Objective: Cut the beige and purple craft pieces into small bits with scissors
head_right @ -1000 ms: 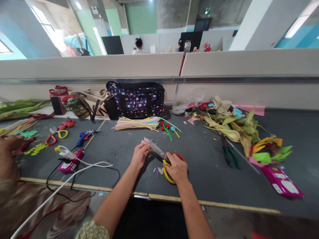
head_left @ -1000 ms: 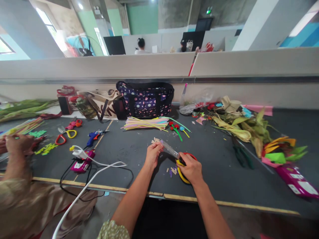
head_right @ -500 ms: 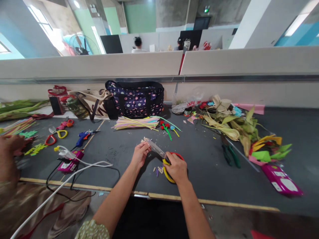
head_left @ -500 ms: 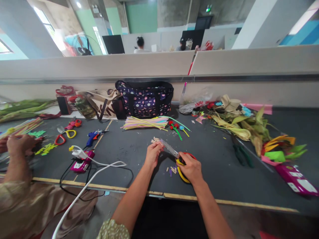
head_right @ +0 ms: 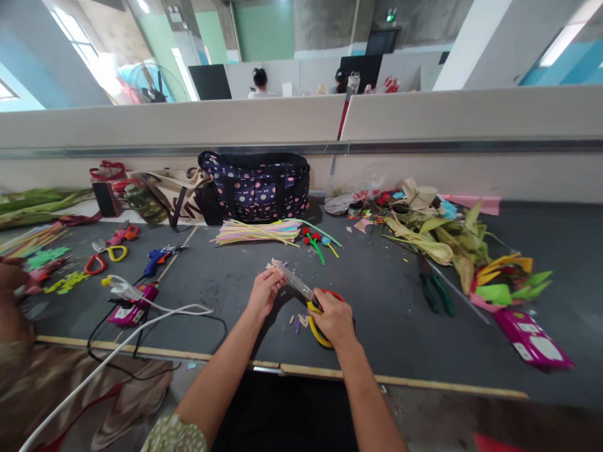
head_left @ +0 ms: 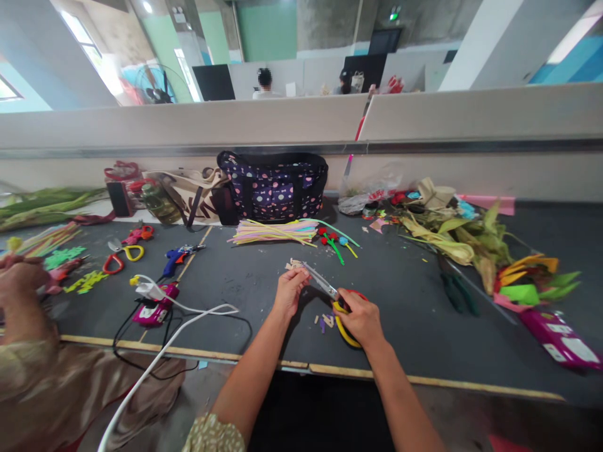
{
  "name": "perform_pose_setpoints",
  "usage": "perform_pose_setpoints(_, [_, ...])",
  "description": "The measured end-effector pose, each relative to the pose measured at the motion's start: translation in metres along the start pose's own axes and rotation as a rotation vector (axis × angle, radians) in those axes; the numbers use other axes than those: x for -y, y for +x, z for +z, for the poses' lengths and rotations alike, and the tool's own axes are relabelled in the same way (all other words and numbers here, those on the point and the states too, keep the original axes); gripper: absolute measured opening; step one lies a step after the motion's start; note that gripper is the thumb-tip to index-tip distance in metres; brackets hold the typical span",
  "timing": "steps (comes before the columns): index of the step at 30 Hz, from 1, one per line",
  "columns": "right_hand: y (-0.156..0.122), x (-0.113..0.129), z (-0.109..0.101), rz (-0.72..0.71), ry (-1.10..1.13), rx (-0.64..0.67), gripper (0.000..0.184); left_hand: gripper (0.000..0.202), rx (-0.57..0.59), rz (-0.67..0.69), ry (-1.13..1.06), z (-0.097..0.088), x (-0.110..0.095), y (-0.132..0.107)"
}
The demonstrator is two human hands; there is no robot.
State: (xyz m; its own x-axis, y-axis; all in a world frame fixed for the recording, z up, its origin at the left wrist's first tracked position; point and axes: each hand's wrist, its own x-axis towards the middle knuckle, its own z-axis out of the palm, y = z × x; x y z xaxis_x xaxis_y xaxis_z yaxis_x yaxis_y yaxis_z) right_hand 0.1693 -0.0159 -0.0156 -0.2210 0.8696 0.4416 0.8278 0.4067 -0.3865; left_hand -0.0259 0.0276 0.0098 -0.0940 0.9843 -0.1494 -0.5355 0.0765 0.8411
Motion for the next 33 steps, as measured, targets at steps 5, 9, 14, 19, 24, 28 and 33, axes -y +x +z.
perform_pose_setpoints(5, [0.0017,0.0019,-0.0019,0.006,0.008,0.019,0.021,0.019,-0.01,0.019,-0.024,-0.0002,0.0008,0.0003])
perform_pose_setpoints(9, [0.0029,0.0042,-0.0031,0.024,-0.017,0.015,0.02,0.018,-0.013,0.038,-0.029,-0.0001,0.0011,0.0001])
perform_pose_setpoints(14, [0.0037,0.0058,-0.0045,0.014,-0.048,-0.008,0.021,0.014,-0.016,0.052,0.021,0.0026,-0.001,-0.0019])
perform_pose_setpoints(19, [0.0033,0.0059,-0.0044,0.02,-0.053,-0.011,0.021,0.013,-0.02,0.036,0.055,0.0043,-0.0011,-0.0031])
perform_pose_setpoints(24, [0.0006,0.0033,-0.0013,0.013,-0.005,0.014,0.018,0.019,-0.028,0.012,0.086,0.0048,0.0007,-0.0033])
perform_pose_setpoints(28, [-0.0002,0.0011,0.0012,0.019,0.011,0.006,0.018,0.021,-0.019,0.001,0.062,0.0044,0.0015,-0.0023])
perform_pose_setpoints(33, [0.0044,0.003,-0.0006,0.164,-0.001,-0.138,0.022,0.02,-0.019,-0.04,-0.022,0.0023,0.0023,-0.0006])
